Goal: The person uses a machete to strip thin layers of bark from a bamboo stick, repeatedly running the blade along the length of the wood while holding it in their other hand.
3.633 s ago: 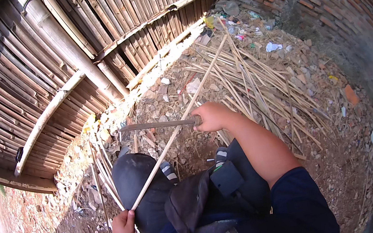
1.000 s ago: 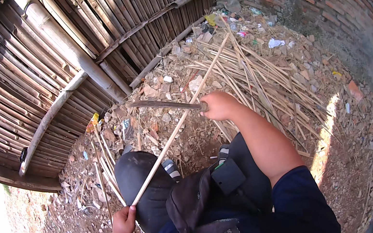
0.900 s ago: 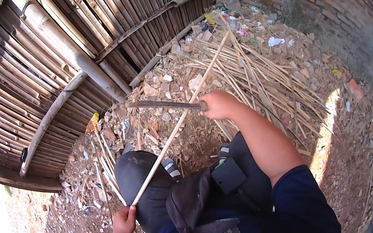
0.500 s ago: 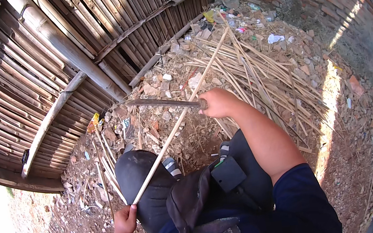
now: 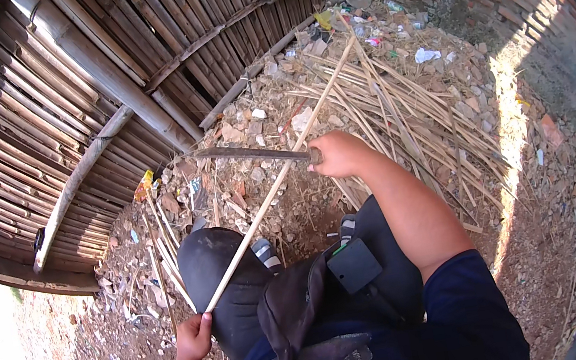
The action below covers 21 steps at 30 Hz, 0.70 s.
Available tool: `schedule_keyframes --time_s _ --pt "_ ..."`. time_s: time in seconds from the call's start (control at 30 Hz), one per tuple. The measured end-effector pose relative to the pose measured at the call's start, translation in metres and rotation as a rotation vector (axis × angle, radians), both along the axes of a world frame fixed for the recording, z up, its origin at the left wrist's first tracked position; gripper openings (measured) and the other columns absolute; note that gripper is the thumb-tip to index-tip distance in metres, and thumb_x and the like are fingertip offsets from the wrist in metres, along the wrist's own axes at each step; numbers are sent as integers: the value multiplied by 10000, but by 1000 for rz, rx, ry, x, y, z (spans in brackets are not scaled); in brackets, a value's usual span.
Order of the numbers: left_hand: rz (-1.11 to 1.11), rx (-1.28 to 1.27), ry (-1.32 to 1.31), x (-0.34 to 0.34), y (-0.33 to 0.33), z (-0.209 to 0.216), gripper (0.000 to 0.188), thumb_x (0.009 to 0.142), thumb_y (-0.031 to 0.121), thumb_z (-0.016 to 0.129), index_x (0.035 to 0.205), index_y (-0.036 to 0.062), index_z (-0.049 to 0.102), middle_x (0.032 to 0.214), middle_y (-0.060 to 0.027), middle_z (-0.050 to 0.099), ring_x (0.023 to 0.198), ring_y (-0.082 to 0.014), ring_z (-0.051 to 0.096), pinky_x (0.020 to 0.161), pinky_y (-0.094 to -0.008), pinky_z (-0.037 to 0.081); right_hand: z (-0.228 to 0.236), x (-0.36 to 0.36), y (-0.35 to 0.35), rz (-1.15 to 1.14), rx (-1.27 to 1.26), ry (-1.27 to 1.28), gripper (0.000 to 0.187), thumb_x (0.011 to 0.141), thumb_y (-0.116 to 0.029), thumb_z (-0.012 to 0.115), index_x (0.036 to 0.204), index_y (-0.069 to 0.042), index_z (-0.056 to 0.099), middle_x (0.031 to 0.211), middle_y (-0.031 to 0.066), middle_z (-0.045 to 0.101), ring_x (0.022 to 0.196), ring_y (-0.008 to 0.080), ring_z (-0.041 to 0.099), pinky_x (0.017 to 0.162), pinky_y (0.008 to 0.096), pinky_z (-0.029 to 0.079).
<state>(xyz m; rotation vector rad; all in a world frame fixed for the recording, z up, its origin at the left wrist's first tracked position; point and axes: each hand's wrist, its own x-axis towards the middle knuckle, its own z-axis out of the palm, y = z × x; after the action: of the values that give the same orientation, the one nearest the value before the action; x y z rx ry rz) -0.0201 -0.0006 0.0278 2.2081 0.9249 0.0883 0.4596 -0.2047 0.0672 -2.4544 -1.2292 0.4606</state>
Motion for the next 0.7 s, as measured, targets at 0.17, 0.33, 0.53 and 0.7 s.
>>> schedule_keyframes --time_s 0.17,0.33,0.53,0.7 --pt "9 5 12 -5 3 -7 500 1016 354 592 668 -5 576 538 -112 520 509 -179 488 513 -382 400 4 -3 1 2 -15 -23 418 843 -327 741 1194 -106 690 1078 189 707 1034 364 673 908 470 539" --pt "-2 0 8 -4 4 -7 510 1018 369 587 672 -6 579 543 -121 527 514 -188 501 518 -391 406 -3 0 1 -3 23 -4 396 835 -318 741 1168 -107 701 1064 186 710 1025 367 675 898 470 541" --pt "-2 26 27 -4 -1 2 518 1018 369 582 664 -8 566 549 -136 531 510 -211 506 522 -397 410 17 -8 0 -13 -86 -20 391 818 -297 743 1155 -100 711 1078 188 707 1033 368 670 896 466 539" --pt "-31 124 -8 4 -4 2 527 1014 377 586 653 -5 558 534 -155 524 476 -260 510 502 -415 405 0 17 -13 -191 -36 -21 373 819 -285 738 1140 -96 715 1096 173 701 1076 357 655 915 455 533"
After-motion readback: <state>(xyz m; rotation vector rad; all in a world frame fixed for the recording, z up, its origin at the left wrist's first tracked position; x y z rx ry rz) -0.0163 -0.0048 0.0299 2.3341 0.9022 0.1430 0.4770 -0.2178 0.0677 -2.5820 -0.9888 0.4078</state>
